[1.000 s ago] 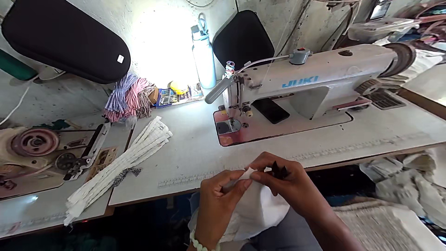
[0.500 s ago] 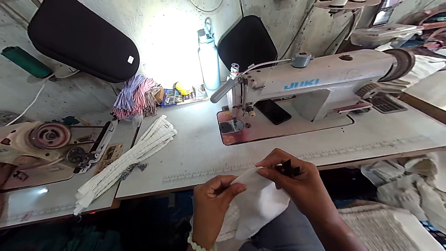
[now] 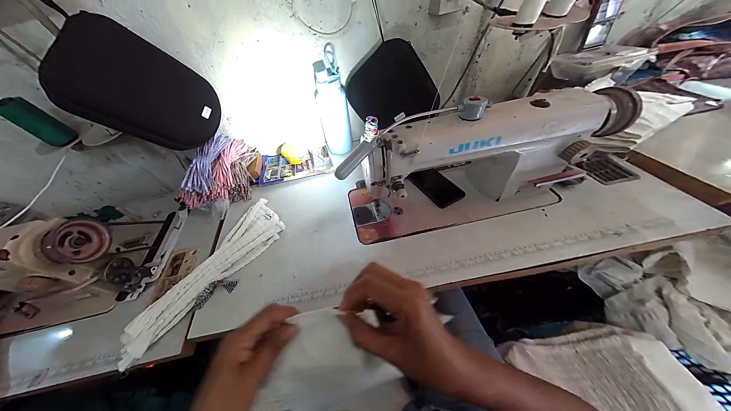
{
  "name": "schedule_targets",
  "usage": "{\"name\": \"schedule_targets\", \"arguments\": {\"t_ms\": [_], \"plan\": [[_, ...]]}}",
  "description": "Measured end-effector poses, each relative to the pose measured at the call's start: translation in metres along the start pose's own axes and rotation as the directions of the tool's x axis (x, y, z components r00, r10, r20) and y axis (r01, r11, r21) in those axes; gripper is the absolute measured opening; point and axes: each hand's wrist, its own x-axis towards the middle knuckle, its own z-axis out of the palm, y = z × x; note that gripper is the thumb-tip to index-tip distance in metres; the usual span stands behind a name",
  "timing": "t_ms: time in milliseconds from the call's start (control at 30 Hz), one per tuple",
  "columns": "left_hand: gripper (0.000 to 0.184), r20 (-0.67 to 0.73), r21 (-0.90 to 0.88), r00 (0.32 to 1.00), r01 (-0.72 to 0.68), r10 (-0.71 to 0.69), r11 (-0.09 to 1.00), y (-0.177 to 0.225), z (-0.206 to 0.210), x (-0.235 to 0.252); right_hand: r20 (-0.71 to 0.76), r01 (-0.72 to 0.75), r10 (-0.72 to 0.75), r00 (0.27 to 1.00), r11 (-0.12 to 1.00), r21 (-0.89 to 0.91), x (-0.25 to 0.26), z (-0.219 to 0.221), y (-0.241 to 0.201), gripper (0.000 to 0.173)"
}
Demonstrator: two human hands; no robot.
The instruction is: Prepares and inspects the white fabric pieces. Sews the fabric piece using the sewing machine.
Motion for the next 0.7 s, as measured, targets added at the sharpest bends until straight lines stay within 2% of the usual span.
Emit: {"name": "schedule_targets", "arguments": {"t_ms": [67,100,167,200,267,333,400,467,500,567,633,667,700], "plan": [[0.018,0.124,0.273,0.99,-0.094,0.062,0.957,0.022,-0.06,0.019,0.058,-0.07,0.062,0.996,0.988,0.141,0.018,0.024,-0.003,0.006],[0.025,0.204,0.437,0.975,-0.176,0.094,0.882,0.033,-0.08,0.037,0.089,-0.144,0.128,0.988,0.968,0.207,0.026,0.033,-0.003,0.007],[0.026,0.36,0.655,0.927,-0.331,0.105,0.679,0.045,-0.092,0.083,0.125,-0.311,0.288,0.95,0.915,0.257,0.035,0.043,0.009,0.009],[0.022,0.436,0.684,0.899,-0.356,0.034,0.637,0.049,-0.084,0.11,0.123,-0.391,0.371,0.92,0.89,0.236,0.036,0.045,0.019,0.01],[0.021,0.552,0.731,0.8,-0.328,-0.235,0.599,0.047,-0.044,0.167,0.108,-0.552,0.541,0.834,0.823,0.133,0.029,0.037,0.046,0.013],[0.024,0.644,0.739,0.646,-0.387,-0.409,0.552,0.019,0.014,0.216,0.084,-0.695,0.692,0.717,0.719,0.006,0.017,0.021,0.076,0.017],[0.022,0.726,0.681,0.54,-0.473,-0.427,0.56,-0.02,0.075,0.245,0.039,-0.793,0.801,0.598,0.598,-0.116,0.003,0.0,0.101,0.018],[0.022,0.774,0.626,0.504,-0.517,-0.383,0.584,-0.049,0.119,0.256,0.011,-0.85,0.872,0.49,0.48,-0.218,-0.005,-0.02,0.116,0.018],[0.021,0.786,0.6,0.523,-0.514,-0.33,0.614,-0.056,0.131,0.256,-0.009,-0.859,0.888,0.46,0.442,-0.258,-0.007,-0.028,0.12,0.018],[0.02,0.747,0.579,0.636,-0.479,-0.193,0.66,-0.064,0.141,0.25,-0.021,-0.859,0.901,0.432,0.405,-0.312,-0.008,-0.038,0.123,0.017],[0.028,0.607,0.594,0.795,-0.445,-0.009,0.67,-0.074,0.144,0.232,0.002,-0.858,0.908,0.419,0.397,-0.326,-0.007,-0.043,0.124,0.017],[0.03,0.509,0.605,0.854,-0.445,0.108,0.66,-0.081,0.145,0.222,0.011,-0.851,0.904,0.428,0.407,-0.334,-0.006,-0.043,0.125,0.017],[0.027,0.414,0.613,0.883,-0.449,0.219,0.65,-0.09,0.147,0.212,0.012,-0.838,0.894,0.448,0.425,-0.341,-0.006,-0.044,0.125,0.017]]}}
